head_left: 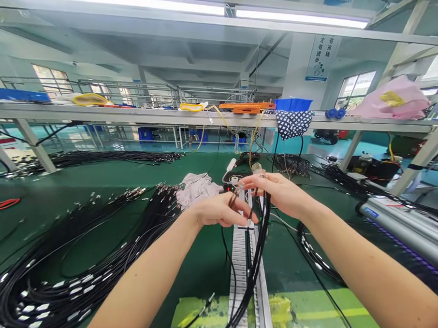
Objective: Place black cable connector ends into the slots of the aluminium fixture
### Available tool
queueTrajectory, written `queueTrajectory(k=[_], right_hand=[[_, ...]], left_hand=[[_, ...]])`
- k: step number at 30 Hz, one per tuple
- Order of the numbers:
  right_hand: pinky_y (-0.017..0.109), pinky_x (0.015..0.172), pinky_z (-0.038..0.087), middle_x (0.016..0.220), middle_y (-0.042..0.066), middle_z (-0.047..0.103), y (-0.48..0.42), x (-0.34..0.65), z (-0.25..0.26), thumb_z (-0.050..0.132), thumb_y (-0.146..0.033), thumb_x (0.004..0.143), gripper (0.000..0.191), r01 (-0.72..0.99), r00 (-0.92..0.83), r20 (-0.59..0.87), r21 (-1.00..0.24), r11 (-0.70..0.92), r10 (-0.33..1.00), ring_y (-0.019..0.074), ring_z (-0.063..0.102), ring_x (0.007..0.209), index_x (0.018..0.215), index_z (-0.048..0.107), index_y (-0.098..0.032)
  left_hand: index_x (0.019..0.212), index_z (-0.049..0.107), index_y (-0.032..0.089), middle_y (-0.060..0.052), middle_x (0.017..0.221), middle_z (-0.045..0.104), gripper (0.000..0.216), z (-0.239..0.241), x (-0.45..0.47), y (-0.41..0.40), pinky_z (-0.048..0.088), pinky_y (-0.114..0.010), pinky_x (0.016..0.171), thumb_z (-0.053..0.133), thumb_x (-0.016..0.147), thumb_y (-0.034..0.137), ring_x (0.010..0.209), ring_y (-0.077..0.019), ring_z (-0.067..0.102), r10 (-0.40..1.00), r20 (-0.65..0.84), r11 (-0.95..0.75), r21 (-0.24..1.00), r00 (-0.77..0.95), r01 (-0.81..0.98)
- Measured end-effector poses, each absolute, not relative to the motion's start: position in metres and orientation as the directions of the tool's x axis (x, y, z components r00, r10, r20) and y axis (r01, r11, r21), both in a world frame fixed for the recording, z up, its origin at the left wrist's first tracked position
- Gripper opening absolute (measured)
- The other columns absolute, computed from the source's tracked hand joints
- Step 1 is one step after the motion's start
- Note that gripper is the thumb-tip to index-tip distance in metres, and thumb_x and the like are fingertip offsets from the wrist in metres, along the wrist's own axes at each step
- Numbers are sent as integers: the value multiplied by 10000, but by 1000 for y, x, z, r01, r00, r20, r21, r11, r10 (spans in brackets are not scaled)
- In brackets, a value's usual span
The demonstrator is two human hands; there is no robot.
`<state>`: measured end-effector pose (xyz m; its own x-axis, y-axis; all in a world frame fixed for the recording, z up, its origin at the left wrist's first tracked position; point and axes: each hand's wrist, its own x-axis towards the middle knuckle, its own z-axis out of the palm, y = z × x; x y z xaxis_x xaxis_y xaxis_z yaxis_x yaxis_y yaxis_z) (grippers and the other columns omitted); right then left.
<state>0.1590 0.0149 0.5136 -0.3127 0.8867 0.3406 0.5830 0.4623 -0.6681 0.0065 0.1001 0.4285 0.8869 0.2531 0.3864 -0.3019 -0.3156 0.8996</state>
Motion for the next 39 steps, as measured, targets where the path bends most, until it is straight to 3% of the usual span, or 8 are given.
queueTrajectory(k=[4, 9, 12, 19, 25, 33, 36, 39], right_hand=[[313, 880, 387, 1064, 70, 582, 13, 162, 511, 478, -458, 874, 389, 553, -381, 361, -649, 523, 851, 165, 525, 993, 1107, 587, -167], [296, 849, 416, 1059, 73, 580, 15, 162, 514, 473, -484, 866, 420, 625, -427, 383, -530, 573, 819, 165, 533, 968, 1089, 581, -146], [259, 713, 438, 977, 74, 600, 16, 166, 515, 510, -517, 830, 436, 657, -356, 360, -560, 505, 862, 152, 554, 836, 999, 615, -129], [266, 604, 456, 801, 73, 604, 18, 187, 506, 502, -552, 817, 485, 547, -320, 297, -718, 431, 900, 136, 557, 649, 1005, 590, -114], [281, 820, 459, 1077, 114, 580, 21, 204, 504, 531, -491, 833, 458, 505, -292, 325, -746, 434, 899, 168, 554, 961, 1107, 573, -125], [168, 355, 312, 923, 83, 619, 16, 196, 511, 472, -560, 838, 513, 640, -340, 112, -700, 317, 934, 82, 529, 494, 1190, 530, -192], [211, 620, 494, 1199, 78, 519, 12, 196, 522, 545, -449, 828, 487, 529, -336, 313, -718, 453, 888, 164, 577, 947, 1256, 464, -232], [292, 969, 384, 1309, 30, 431, 8, 190, 535, 507, -410, 855, 417, 556, -372, 518, -540, 632, 770, 172, 388, 1214, 1234, 498, -236]], left_hand=[[964, 624, 147, 47, 585, 310, 343, 433, 10, 103, 107, -134, 366, 681, 710, 369, 422, -4, 176, 431, 550, -121, 821, 716, -558], [765, 594, 101, -56, 811, 530, 384, 436, 37, 86, 453, -194, 637, 682, 695, 468, 727, -96, 509, 527, 601, -212, 778, 602, -591], [886, 591, 105, -87, 869, 571, 435, 431, 52, 82, 460, -288, 776, 649, 718, 502, 813, -145, 547, 405, 618, -121, 766, 673, -631], [738, 550, 95, -40, 704, 555, 414, 425, 66, 78, 422, -213, 546, 659, 692, 492, 608, -113, 531, 483, 597, -296, 800, 641, -522], [788, 625, 69, -121, 872, 626, 400, 424, 61, 87, 437, -310, 831, 626, 740, 466, 822, -184, 590, 510, 624, -283, 772, 592, -569], [908, 589, 101, -92, 803, 621, 347, 423, 82, 79, 453, -294, 743, 641, 755, 408, 762, -182, 612, 329, 586, -107, 802, 740, -587], [853, 575, 95, -49, 657, 566, 367, 425, 86, 76, 443, -264, 650, 646, 741, 437, 627, -157, 595, 331, 549, -34, 820, 768, -571], [883, 590, 86, -61, 676, 577, 394, 429, 89, 77, 450, -277, 651, 675, 710, 430, 635, -176, 606, 281, 492, 50, 850, 824, -525]])
